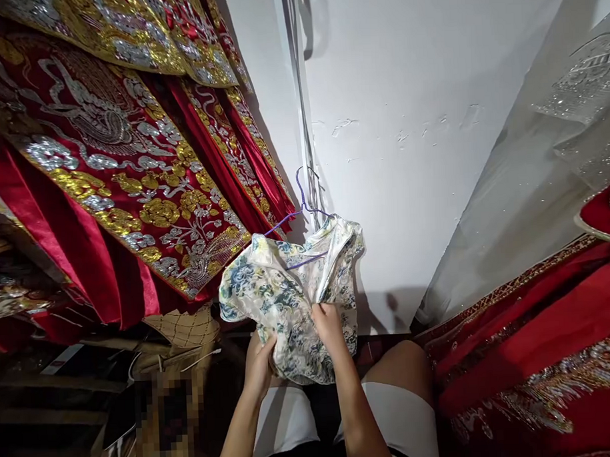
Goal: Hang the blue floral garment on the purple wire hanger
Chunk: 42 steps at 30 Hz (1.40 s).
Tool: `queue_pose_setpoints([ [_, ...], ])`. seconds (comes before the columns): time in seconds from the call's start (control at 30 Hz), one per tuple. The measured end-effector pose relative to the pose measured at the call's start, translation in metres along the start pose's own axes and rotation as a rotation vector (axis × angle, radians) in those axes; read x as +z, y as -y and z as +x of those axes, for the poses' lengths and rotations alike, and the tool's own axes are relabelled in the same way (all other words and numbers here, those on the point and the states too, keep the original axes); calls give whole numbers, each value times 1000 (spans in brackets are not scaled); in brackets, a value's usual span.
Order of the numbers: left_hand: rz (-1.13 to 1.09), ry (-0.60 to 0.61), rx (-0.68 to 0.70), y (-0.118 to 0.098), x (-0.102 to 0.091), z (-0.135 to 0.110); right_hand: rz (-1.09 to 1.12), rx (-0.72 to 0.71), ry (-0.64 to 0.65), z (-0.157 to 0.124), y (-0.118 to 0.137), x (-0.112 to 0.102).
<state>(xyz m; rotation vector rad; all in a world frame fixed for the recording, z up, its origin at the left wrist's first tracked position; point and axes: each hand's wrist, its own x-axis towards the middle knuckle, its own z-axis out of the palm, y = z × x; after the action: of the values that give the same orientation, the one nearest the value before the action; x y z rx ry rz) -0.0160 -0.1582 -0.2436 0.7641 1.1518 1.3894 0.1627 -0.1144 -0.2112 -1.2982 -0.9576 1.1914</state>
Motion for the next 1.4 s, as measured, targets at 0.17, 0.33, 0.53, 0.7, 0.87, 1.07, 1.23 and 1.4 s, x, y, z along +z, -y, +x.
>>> queue_pose_setpoints([
  [0.17,336,-283,315,6,11,-2,1,-17,4,-17,0,-18],
  [0.33,407,79,446,7,61,-6,24,-131,19,-29,7,-12],
  [0.53,378,232,442,-15,100,20,87,-143,42,-32,16,-3],
  [0.7,386,153,420,-14,107,59,125,-35,-10,-29,10,-5],
  [0.87,638,246,328,-5,116,94,136,9,-11,-25,0,-8],
  [1.07,691,169,383,1,123,102,137,34,-21,-24,-2,-13],
  [1.23,658,237,428,-1,116,88,160,32,-60,-22,-5,-22],
  [1.4,700,241,389,-4,115,85,168,27,-66,-22,-4,-26],
])
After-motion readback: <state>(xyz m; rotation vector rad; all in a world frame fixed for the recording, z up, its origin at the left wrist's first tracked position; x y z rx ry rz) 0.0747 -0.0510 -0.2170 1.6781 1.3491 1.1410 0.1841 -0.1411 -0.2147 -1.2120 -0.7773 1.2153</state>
